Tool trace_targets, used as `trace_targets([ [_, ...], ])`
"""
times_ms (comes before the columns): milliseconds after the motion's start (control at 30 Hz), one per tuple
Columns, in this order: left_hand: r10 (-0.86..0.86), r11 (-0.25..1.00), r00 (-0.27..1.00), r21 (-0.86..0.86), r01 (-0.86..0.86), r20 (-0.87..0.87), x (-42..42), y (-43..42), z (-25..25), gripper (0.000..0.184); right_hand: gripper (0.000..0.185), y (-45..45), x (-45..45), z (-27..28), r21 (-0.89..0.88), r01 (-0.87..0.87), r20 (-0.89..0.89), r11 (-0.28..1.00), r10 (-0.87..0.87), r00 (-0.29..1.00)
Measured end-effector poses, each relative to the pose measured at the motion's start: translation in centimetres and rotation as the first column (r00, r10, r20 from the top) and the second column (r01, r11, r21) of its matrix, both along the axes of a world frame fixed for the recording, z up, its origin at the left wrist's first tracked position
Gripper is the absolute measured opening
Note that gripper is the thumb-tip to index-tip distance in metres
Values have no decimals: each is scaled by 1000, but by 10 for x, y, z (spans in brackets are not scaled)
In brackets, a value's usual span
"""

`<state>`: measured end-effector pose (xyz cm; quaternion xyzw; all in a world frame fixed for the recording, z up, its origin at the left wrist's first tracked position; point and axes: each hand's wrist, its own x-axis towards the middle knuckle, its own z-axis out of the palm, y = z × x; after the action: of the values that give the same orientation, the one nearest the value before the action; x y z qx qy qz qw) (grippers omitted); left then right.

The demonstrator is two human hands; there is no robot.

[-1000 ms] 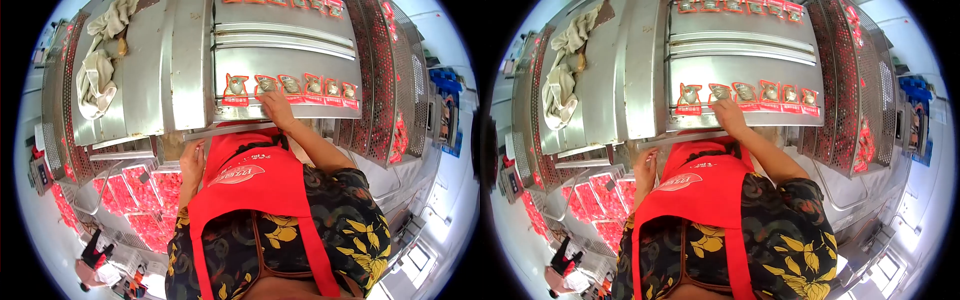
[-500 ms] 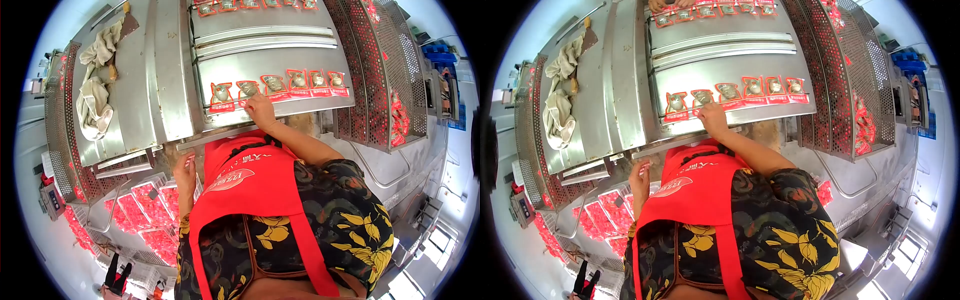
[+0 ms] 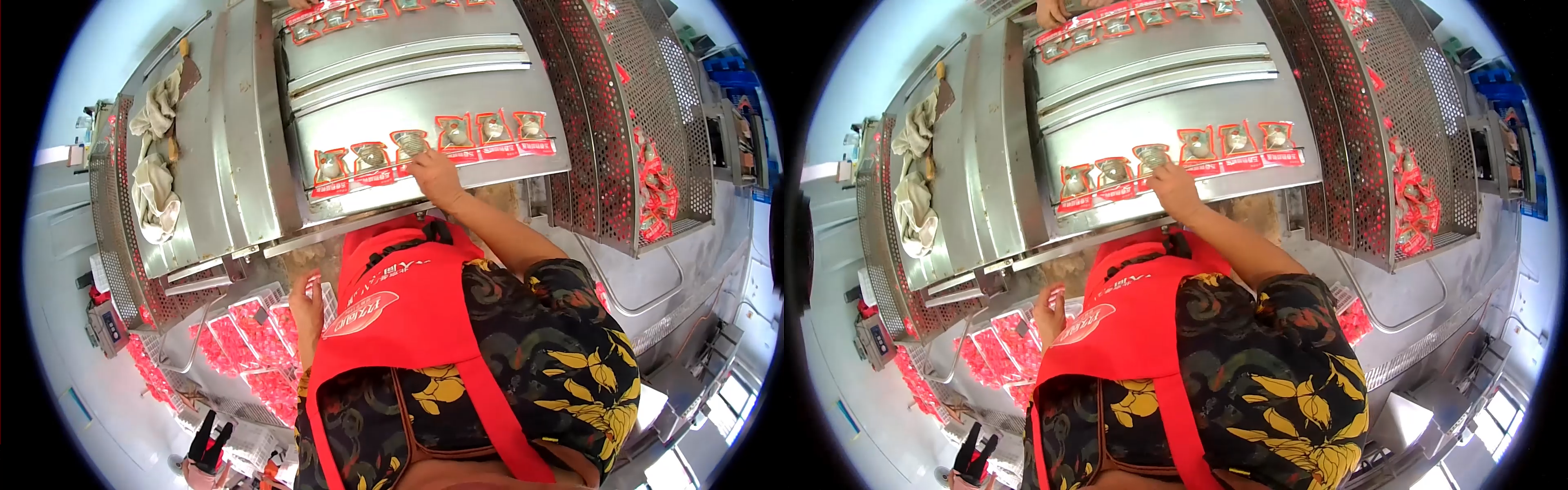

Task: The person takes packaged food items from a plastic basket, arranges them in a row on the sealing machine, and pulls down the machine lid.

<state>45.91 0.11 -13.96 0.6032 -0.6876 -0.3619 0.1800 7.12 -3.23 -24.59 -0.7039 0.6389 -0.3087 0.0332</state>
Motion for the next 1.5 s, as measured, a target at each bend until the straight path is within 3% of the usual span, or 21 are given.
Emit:
trace_targets([
  [67, -4, 1000, 1000, 0, 4, 12, -9, 4, 4, 18, 18, 8, -2, -1, 26, 8, -9, 1000, -8, 1000],
  [133, -2, 1000, 998, 21, 0, 61, -13, 9, 7, 17, 26, 19, -6, 22, 38, -118, 164, 992, 110, 980],
  [167, -3, 1000, 1000, 9, 3, 28, -16, 11, 8, 15, 28, 31, -23, 37, -22, -13, 205, 1000, 17, 979],
  [267, 32, 999, 998, 27, -34, 48, -22, 17, 7, 15, 26, 38, -59, 29, -2, 162, 137, 987, -161, 977],
  [400, -1, 999, 999, 46, -1, 33, -24, 19, -6, 15, 14, 44, -82, -3, 77, 61, 63, 995, -66, 996],
  [500, -8, 999, 1000, 31, 8, 21, -31, 18, -7, 16, 13, 51, -85, -2, 33, 32, 88, 999, -35, 995],
  [600, -1, 999, 999, 50, -1, 43, -42, 19, 3, 16, 12, 60, -82, 43, -83, 110, 224, 990, -89, 971],
  [700, 14, 999, 1000, 47, -15, 21, -42, 22, -1, 17, 11, 73, -108, 39, -72, 285, 162, 956, -271, 949],
  [867, -49, 998, 997, 40, 47, 56, -48, 25, -9, 16, 10, 90, -147, 5, 31, 253, 71, 967, -255, 964],
  [1000, -24, 997, 1000, 67, 23, 19, -48, 24, -15, 17, 14, 100, -149, 45, 22, 211, 135, 977, -212, 968],
  [1067, 38, 994, 999, 98, -41, 30, -48, 27, -13, 17, 27, 111, -167, 47, -14, 393, 112, 919, -389, 914],
  [1167, 11, 998, 1000, 61, -13, 30, -46, 27, -15, 17, 30, 123, -207, 10, -16, 350, 33, 937, -349, 937],
  [1200, 19, 998, 1000, 53, -20, 21, -40, 30, -16, 17, 31, 130, -213, -5, -7, 338, 95, 941, -336, 937],
  [1267, 72, 995, 997, 62, -74, 27, -41, 31, -13, 19, 19, 137, -217, -20, 215, 338, 589, 916, -398, 704],
  [1300, 111, 989, 990, 88, -119, 89, -51, 29, 7, 21, 20, 133, -214, -11, 417, 250, 889, 874, -449, 86],
  [1333, 64, 998, 989, -32, -60, 134, -27, 27, -13, 21, 21, 131, -217, -28, 402, 191, 914, 895, -381, -138],
  [1367, 64, 995, 992, -89, -55, 108, -25, 22, 0, 19, 22, 129, -207, -6, 279, 260, 782, 925, -375, 497],
  [1400, 135, 985, 979, -128, -115, 155, -19, 16, 12, 18, 24, 127, -209, 1, 203, 228, 496, 952, -301, 814],
  [1433, 188, 975, 964, -156, -159, 191, -9, 8, 21, 17, 26, 124, -212, 8, 77, 214, 123, 974, -223, 967],
  [1467, 266, 954, 946, -191, -230, 187, 9, 0, 28, 17, 28, 123, -207, 18, 95, 187, 103, 978, -196, 975],
  [1500, 352, 892, 927, -349, -289, 131, 27, -10, 31, 20, 30, 125, -209, 23, 149, 164, 48, 975, -172, 984],
])
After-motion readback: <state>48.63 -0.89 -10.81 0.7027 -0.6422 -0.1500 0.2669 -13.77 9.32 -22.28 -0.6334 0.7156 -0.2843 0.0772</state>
